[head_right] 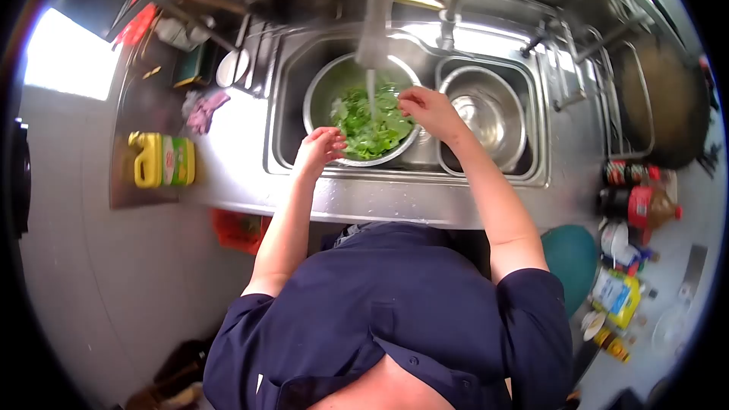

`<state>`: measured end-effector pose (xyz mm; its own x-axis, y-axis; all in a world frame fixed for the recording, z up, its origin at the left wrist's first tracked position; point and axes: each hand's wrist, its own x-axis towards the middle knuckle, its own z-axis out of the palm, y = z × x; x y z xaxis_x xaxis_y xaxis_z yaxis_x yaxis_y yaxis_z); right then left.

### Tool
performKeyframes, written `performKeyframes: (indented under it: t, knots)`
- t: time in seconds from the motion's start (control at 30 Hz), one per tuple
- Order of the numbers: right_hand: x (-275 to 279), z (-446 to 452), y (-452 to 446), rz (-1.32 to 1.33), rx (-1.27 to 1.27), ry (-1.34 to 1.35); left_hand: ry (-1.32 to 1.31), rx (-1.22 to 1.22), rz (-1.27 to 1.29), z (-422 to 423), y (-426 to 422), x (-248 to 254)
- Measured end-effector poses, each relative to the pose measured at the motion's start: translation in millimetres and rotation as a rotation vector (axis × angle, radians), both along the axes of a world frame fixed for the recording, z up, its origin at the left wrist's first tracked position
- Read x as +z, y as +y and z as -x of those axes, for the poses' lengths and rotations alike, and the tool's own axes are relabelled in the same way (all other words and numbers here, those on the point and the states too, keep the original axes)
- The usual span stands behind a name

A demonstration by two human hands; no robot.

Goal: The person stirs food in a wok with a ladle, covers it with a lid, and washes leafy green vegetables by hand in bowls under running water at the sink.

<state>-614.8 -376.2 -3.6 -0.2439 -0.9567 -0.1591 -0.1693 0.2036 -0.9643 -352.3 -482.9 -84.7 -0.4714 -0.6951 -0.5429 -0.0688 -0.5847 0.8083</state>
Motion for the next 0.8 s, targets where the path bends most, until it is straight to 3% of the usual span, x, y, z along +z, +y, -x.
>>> performKeyframes:
  t: [0.1,0.23,0.4,0.43,0.57,0.6,0.63,0.7,0.77,0.8]
  knots:
    - [-18.0,34.3,52.9,-0.055,-0.147,0.139,-0.022,-0.215,-0.058,46.3,14.2,-8.3]
    - [-28.5,35.8,144.8,-0.132,-0.522,-0.061,0.004,-0.552,-0.105,129.0,54.5,-3.8]
    - [-30.6,17.5,235.4,-0.106,-0.775,-0.193,-0.236,-0.206,0.222,173.2,66.0,-4.1]
    - [-31.1,18.8,247.4,-0.099,-0.791,-0.167,-0.238,-0.059,0.431,167.4,54.2,-33.6]
    - [-37.1,18.3,278.3,-0.096,-0.867,-0.104,-0.294,0.270,0.893,88.0,-7.3,-7.1]
    - [-38.5,18.6,279.5,-0.093,-0.883,-0.110,-0.186,0.380,0.728,77.1,-20.4,19.5]
    - [-39.9,19.3,280.4,-0.092,-0.897,-0.113,-0.093,0.408,0.719,80.8,-19.6,67.8]
    - [-40.1,17.6,269.6,-0.093,-0.859,-0.137,-0.085,0.319,1.003,96.1,-29.6,110.3]
    - [-53.5,21.4,256.3,-0.100,-0.800,-0.166,0.068,0.110,1.160,129.2,-27.1,135.8]
    - [-56.2,26.4,250.2,-0.094,-0.789,-0.006,0.118,0.078,1.058,151.0,-17.8,135.6]
